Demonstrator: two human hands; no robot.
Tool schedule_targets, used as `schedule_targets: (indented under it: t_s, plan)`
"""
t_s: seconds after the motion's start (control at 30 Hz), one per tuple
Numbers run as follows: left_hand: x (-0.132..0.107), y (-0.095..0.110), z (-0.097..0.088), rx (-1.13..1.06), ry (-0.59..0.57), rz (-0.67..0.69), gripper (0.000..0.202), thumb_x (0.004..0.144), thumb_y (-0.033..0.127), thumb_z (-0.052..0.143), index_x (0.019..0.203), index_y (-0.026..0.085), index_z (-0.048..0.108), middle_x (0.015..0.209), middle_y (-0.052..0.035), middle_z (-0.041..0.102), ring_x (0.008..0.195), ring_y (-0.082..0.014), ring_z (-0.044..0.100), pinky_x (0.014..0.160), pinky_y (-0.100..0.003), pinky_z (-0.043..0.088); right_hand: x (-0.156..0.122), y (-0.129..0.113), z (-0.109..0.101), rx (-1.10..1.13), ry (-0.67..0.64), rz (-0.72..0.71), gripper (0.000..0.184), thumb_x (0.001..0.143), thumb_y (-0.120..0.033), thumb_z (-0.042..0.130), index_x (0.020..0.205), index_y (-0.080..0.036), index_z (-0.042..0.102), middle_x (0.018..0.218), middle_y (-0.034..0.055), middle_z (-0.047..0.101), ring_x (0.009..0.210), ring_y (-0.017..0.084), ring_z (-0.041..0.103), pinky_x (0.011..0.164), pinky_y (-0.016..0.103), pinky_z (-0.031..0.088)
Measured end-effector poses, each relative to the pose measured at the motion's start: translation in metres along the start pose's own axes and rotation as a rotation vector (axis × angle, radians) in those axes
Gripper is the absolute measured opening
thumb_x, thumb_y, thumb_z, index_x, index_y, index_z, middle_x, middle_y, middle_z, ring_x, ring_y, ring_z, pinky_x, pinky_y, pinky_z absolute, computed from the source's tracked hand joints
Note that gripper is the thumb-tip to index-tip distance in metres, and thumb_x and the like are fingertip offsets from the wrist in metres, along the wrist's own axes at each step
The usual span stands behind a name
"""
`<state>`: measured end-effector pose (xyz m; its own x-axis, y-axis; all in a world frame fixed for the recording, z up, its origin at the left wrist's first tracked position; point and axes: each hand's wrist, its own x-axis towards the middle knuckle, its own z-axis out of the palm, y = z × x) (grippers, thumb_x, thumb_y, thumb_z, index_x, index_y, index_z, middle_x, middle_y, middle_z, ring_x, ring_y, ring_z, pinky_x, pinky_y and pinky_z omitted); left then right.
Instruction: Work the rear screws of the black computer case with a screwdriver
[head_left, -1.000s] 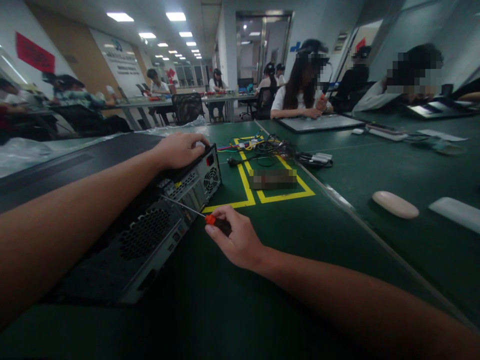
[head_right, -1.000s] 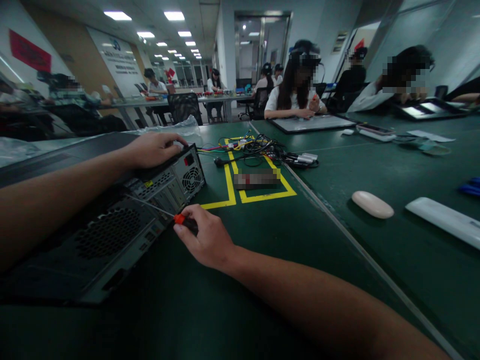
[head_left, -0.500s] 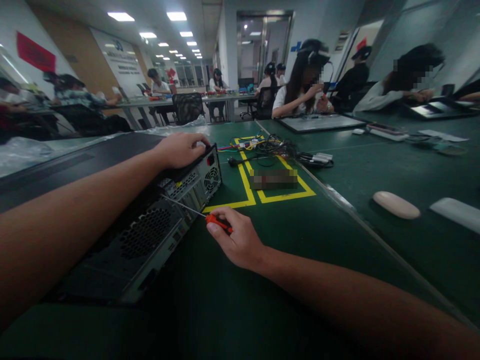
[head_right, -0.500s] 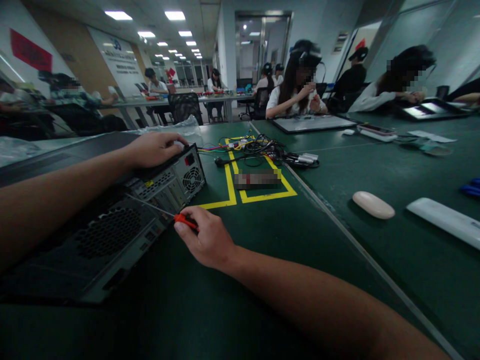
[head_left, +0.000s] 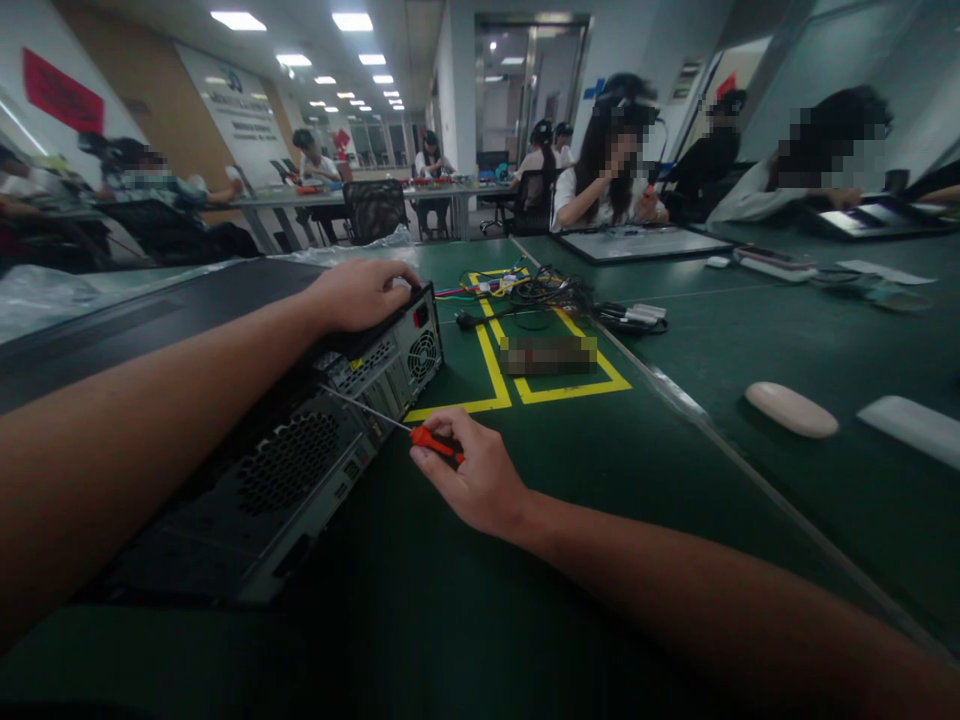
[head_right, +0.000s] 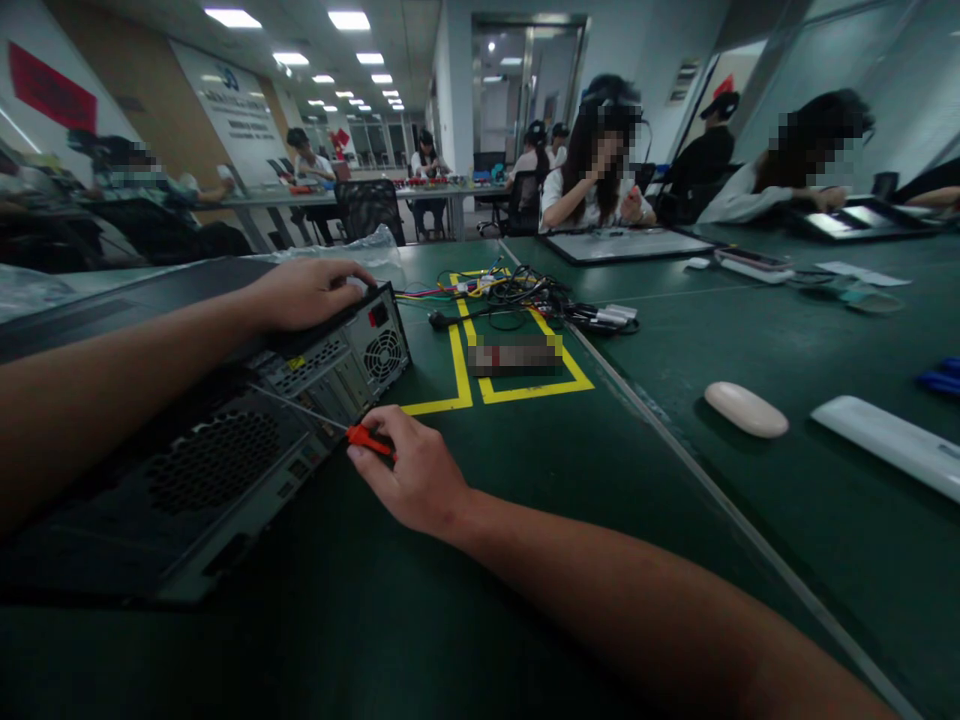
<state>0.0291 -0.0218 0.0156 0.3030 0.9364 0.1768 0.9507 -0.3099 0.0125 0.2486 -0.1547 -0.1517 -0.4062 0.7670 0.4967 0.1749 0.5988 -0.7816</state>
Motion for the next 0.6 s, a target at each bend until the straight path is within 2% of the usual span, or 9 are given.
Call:
schedule_targets:
  t_s: [0.17, 0.3, 0.6]
  plan:
    - [0.0016, -0.0025, 0.0021, 0.014, -0.004, 0.020, 0.063, 0.107, 0.042, 0.044, 0.155, 0.017, 0.078, 0.123, -0.0196, 0.082, 0.110, -0.0361, 0.072, 0.101, -0.050, 0.054, -0.0003, 0.0014, 0.0008, 0.013, 0.005, -0.013, 0.021, 0.109, -0.044, 0.073, 0.120, -0.027, 0.067, 0.111, 0.0063, 0.082, 0.098, 0.025, 0.079, 0.093, 0.042, 0.065]
    - [0.0027, -0.0040, 0.0039, -0.005, 0.013, -0.002, 0.059, 0.106, 0.043, 0.049, 0.153, 0.022, 0.080, 0.118, -0.0158, 0.083, 0.108, -0.0342, 0.072, 0.103, -0.048, 0.054, 0.0002, 0.0003, 0.0004, 0.010, -0.004, 0.004, 0.021, 0.110, -0.043, 0.073, 0.120, -0.027, 0.067, 0.113, 0.0062, 0.082, 0.100, 0.024, 0.079, 0.094, 0.041, 0.065]
    - [0.0002, -0.0013, 0.0025, 0.006, 0.015, -0.002, 0.061, 0.107, 0.041, 0.047, 0.153, 0.019, 0.079, 0.116, -0.0158, 0.081, 0.106, -0.0336, 0.071, 0.102, -0.048, 0.054, -0.0003, 0.0007, -0.0001, -0.002, -0.001, -0.002, 0.022, 0.110, -0.045, 0.072, 0.121, -0.027, 0.067, 0.111, 0.0061, 0.082, 0.098, 0.024, 0.078, 0.092, 0.040, 0.063]
